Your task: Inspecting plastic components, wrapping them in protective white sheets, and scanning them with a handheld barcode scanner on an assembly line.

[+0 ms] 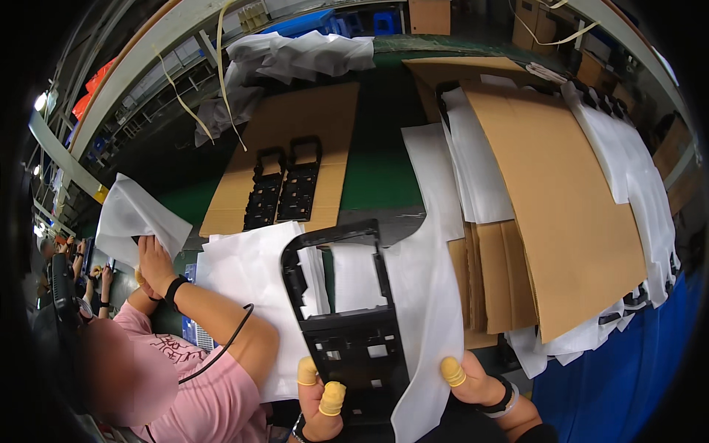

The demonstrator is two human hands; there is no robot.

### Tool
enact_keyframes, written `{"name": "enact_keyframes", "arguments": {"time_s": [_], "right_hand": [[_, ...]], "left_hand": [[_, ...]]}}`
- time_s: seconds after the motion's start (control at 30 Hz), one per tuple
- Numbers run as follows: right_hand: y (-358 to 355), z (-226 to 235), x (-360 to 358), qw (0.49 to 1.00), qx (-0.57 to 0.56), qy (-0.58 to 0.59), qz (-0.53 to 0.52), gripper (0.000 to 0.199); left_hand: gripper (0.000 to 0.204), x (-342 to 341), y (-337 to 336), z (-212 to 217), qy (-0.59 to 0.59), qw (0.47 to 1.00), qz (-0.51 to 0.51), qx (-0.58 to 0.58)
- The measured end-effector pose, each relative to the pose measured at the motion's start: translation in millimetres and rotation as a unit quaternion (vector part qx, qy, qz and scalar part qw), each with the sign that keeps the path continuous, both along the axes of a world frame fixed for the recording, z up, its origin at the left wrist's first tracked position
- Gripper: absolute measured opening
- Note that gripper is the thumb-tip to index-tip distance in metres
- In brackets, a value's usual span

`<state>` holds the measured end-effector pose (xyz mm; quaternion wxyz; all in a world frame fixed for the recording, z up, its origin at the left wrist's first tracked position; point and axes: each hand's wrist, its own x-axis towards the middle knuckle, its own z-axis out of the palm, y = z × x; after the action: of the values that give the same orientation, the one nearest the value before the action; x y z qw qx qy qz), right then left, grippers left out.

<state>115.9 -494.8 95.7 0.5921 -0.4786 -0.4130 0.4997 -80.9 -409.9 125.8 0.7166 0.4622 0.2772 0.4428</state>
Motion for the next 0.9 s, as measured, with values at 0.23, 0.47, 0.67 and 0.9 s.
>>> {"name": "enact_keyframes", "arguments": {"time_s": [0.23,0.47,0.67,0.9], "right_hand": [[17.3,-8.6,5.7,0.886,-0.035,-0.455,0.077,0.026],[12.2,-16.9,-5.3,0.838,-0.005,-0.544,0.051,0.031],[-11.7,-37.0,-13.2,0.826,-0.051,-0.561,0.019,0.051],[-15.8,-65.9,-23.6,0.823,-0.057,-0.563,-0.046,0.045]], "left_hand": [[0.041,-0.3,6.9,20.4,0.011,0.999,0.025,0.043],[0.047,-4.6,4.9,15.2,-0.019,0.998,-0.002,-0.058],[0.047,14.8,36.0,46.5,-0.072,0.968,-0.089,-0.224],[0.039,25.3,44.4,49.4,-0.107,0.939,-0.125,-0.301]]}}
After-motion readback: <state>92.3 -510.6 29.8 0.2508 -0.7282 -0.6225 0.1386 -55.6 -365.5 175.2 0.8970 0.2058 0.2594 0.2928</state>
